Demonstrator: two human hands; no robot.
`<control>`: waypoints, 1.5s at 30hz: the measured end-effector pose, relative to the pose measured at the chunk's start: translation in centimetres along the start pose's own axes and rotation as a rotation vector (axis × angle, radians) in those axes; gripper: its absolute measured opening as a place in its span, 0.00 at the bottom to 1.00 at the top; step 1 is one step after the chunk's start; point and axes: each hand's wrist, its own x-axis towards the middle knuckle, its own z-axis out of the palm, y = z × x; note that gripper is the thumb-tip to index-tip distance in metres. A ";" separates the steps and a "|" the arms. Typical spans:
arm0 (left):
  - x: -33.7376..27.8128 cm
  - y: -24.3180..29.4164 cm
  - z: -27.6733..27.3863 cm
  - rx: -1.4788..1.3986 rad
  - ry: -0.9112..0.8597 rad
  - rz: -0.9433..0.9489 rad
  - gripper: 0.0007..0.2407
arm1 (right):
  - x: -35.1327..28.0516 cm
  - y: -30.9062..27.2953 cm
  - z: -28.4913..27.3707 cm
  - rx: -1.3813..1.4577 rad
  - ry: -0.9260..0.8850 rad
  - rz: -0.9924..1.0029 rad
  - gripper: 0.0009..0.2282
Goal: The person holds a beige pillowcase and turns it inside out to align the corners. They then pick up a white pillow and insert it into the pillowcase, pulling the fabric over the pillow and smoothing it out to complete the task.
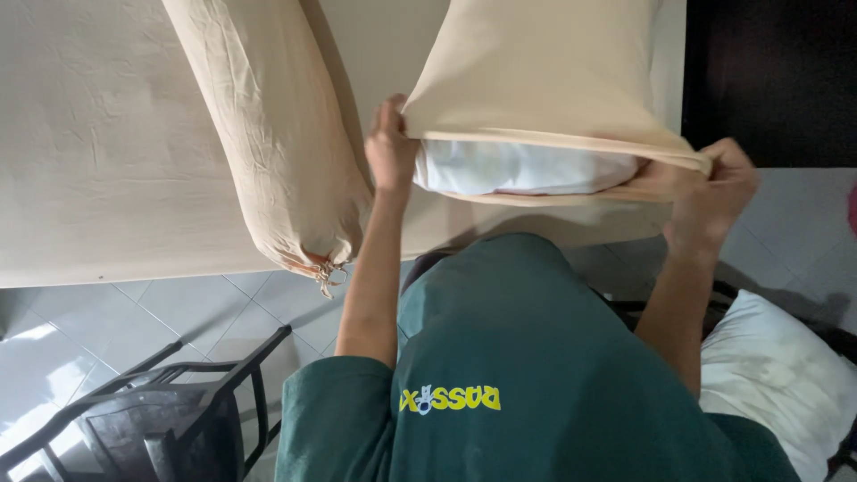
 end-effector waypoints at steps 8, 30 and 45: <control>-1.8 -2.2 -1.2 -0.813 -0.335 -1.059 0.14 | 2.6 3.2 -2.9 0.110 0.065 -0.054 0.12; -3.4 -0.9 1.9 -1.298 -0.068 -1.076 0.10 | 2.9 9.5 -6.9 -0.887 0.350 -0.166 0.21; -3.4 4.3 0.6 -0.609 -0.358 -0.506 0.14 | -1.3 -7.0 11.8 -0.462 -0.317 -0.521 0.22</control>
